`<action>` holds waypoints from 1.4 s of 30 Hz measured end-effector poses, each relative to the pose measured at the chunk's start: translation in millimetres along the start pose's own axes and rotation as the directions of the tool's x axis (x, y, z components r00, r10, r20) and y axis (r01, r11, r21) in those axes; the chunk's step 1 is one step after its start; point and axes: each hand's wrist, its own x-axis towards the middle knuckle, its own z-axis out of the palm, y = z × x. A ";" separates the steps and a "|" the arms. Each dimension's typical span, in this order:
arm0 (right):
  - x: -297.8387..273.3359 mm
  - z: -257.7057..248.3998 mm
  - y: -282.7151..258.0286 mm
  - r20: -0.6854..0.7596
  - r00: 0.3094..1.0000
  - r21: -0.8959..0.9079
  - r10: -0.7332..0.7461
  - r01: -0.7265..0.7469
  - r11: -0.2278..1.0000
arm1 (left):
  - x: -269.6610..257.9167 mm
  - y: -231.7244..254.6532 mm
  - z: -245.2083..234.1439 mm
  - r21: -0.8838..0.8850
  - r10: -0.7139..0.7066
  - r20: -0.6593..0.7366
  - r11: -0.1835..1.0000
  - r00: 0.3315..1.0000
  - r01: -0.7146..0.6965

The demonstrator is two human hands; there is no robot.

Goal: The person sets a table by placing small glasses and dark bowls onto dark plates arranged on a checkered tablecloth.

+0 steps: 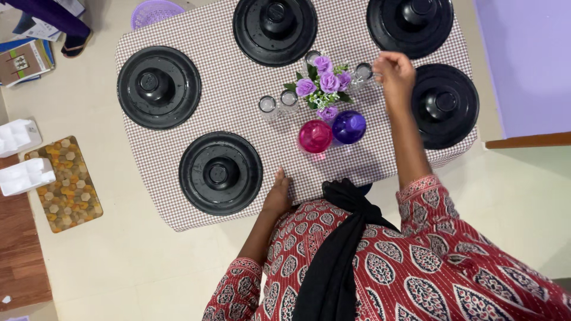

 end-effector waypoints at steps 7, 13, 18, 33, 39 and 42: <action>-148.4 -65.6 135.7 0.148 0.952 -0.553 0.266 -0.143 0.821 | 16.5 27.7 20.4 0.205 -0.089 0.002 0.975 0.996 0.086; -141.9 -78.3 159.2 0.473 0.881 -0.643 0.010 0.338 0.687 | 31.8 46.2 45.3 0.363 -0.182 -0.104 0.908 0.978 0.207; -92.6 -52.9 103.9 0.269 0.958 -0.609 0.097 0.091 0.788 | 44.3 29.6 57.6 0.394 -0.151 -0.209 0.891 0.966 0.225; 124.3 152.1 54.3 0.789 0.568 -0.605 0.232 0.657 0.449 | 31.7 46.6 38.9 0.291 -0.143 -0.182 0.937 0.973 0.193; 130.3 146.8 88.9 0.731 0.661 -0.657 0.169 0.615 0.437 | 33.8 33.8 46.1 0.228 -0.118 -0.190 0.960 0.975 0.161; 131.8 137.2 88.7 0.710 0.677 -0.670 0.193 0.564 0.484 | 37.4 27.2 48.9 0.259 -0.070 -0.218 0.957 0.973 0.127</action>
